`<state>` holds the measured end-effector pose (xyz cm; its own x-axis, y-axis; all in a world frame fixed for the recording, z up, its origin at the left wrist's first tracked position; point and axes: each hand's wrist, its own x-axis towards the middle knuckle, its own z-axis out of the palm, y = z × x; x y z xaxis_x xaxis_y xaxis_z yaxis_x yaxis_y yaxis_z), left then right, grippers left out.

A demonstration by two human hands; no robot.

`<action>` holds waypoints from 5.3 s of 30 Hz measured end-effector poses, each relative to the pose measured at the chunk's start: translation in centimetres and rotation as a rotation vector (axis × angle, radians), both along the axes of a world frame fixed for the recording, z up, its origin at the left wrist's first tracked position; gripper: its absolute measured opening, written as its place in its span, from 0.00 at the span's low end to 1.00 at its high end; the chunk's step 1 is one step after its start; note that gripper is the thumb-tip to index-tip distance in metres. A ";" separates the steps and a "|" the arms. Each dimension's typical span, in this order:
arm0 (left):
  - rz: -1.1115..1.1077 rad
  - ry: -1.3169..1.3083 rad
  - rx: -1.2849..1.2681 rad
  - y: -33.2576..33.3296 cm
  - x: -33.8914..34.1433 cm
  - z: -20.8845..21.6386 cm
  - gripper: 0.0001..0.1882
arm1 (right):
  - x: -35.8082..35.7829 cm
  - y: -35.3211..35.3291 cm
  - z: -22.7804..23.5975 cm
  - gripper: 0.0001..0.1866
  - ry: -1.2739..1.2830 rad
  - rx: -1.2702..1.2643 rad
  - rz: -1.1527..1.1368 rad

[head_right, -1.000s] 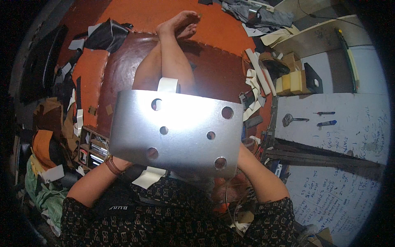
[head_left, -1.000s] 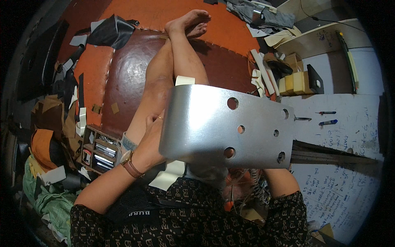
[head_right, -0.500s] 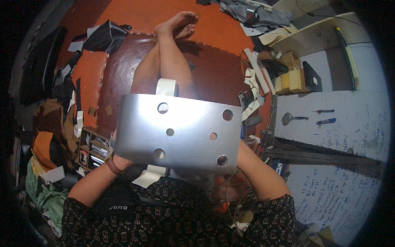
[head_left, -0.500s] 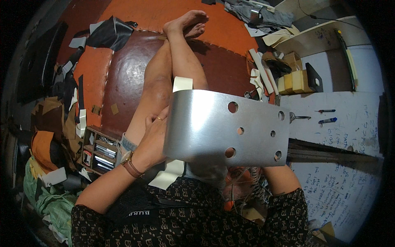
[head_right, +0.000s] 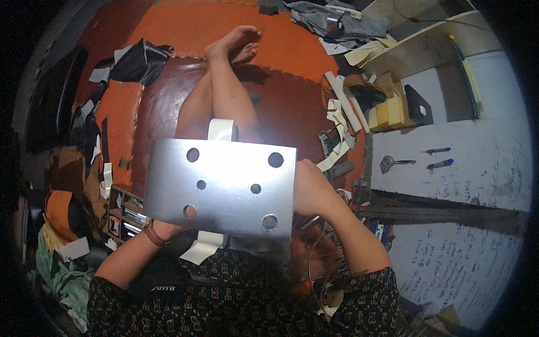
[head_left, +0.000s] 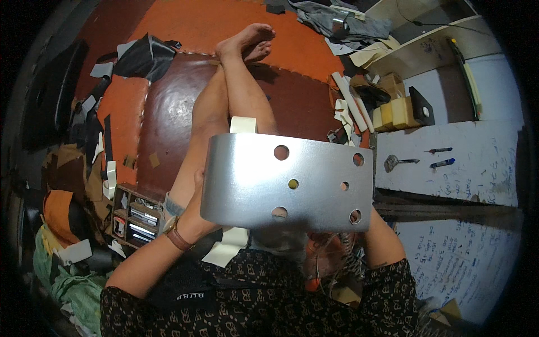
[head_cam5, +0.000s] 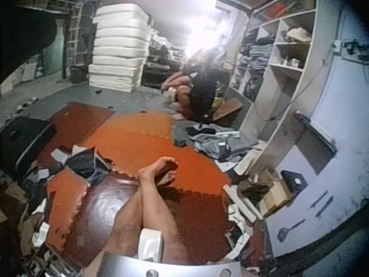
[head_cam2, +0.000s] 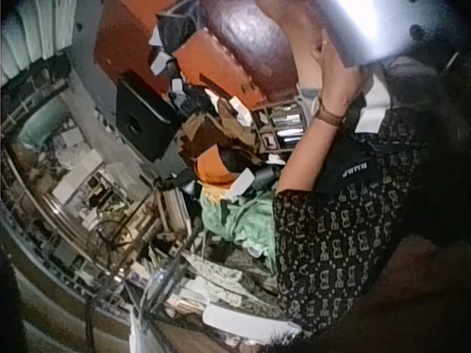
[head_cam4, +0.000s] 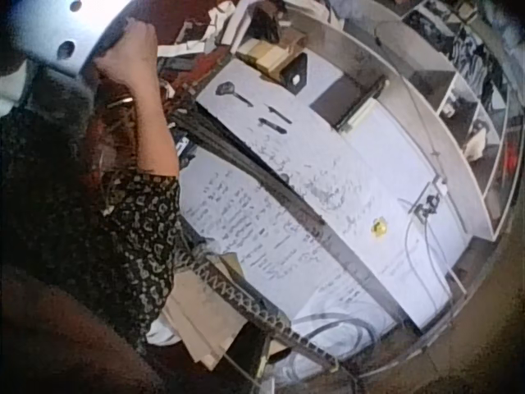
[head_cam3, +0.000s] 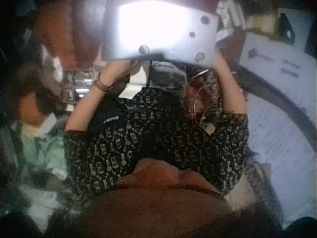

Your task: The person assembles a protective gear component by wrapping a white foam strip around a perforated metal plate. They use a heat gun to soften the foam, trim it with shears, and press it into place to form a padded edge.

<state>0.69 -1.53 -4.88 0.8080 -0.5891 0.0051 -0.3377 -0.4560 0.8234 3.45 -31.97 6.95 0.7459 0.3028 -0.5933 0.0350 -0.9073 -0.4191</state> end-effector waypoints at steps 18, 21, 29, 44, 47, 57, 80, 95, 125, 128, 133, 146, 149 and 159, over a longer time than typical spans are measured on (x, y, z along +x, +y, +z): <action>-0.027 0.004 -0.002 0.1 0.4 1.0 0.34 | 2.8 -1.4 -3.1 0.14 -0.126 0.205 0.030; -0.029 -0.006 -0.038 0.0 0.5 1.0 0.33 | 3.2 -2.0 -4.8 0.14 -0.144 0.088 0.091; 0.051 0.290 -0.279 0.0 0.0 0.6 0.31 | 4.3 -1.8 -6.3 0.17 0.009 -0.150 0.056; 0.070 0.344 -0.265 0.0 0.0 0.9 0.37 | 3.4 -2.4 -5.8 0.13 -0.017 0.076 0.027; 0.065 0.345 -0.188 0.0 0.3 2.4 0.38 | 1.3 -4.1 -6.9 0.11 -0.223 0.070 0.124; 0.063 0.426 -0.293 -0.3 0.4 1.3 0.44 | -1.0 -7.4 -12.9 0.19 -0.084 0.240 -0.013; -0.068 0.048 0.104 -0.4 0.9 3.3 0.44 | -1.5 -2.5 -3.3 0.22 -0.133 0.150 0.000; 0.047 0.082 0.002 -0.6 0.6 3.6 0.42 | -1.0 -2.2 -3.8 0.25 -0.131 0.138 0.041; -0.150 0.153 0.063 0.1 1.1 2.2 0.73 | -6.5 -0.5 -3.1 0.30 -0.097 0.110 0.016; -0.137 0.154 0.093 -0.1 1.2 2.6 0.75 | -6.2 -0.4 -3.0 0.30 -0.094 0.110 0.024; -0.094 0.067 0.097 0.2 0.7 2.1 0.73 | -5.7 -0.5 -3.4 0.29 -0.090 0.128 0.032; -0.072 0.173 0.056 0.0 1.0 2.3 0.69 | -6.5 -1.1 -2.8 0.29 -0.066 0.133 -0.011; -0.101 0.063 0.162 -0.5 1.1 3.0 0.70 | -7.7 -1.4 -2.8 0.28 -0.055 0.134 -0.034; -0.078 0.164 0.036 -0.2 1.0 1.7 0.70 | -8.8 -0.5 -3.2 0.28 -0.062 0.121 0.012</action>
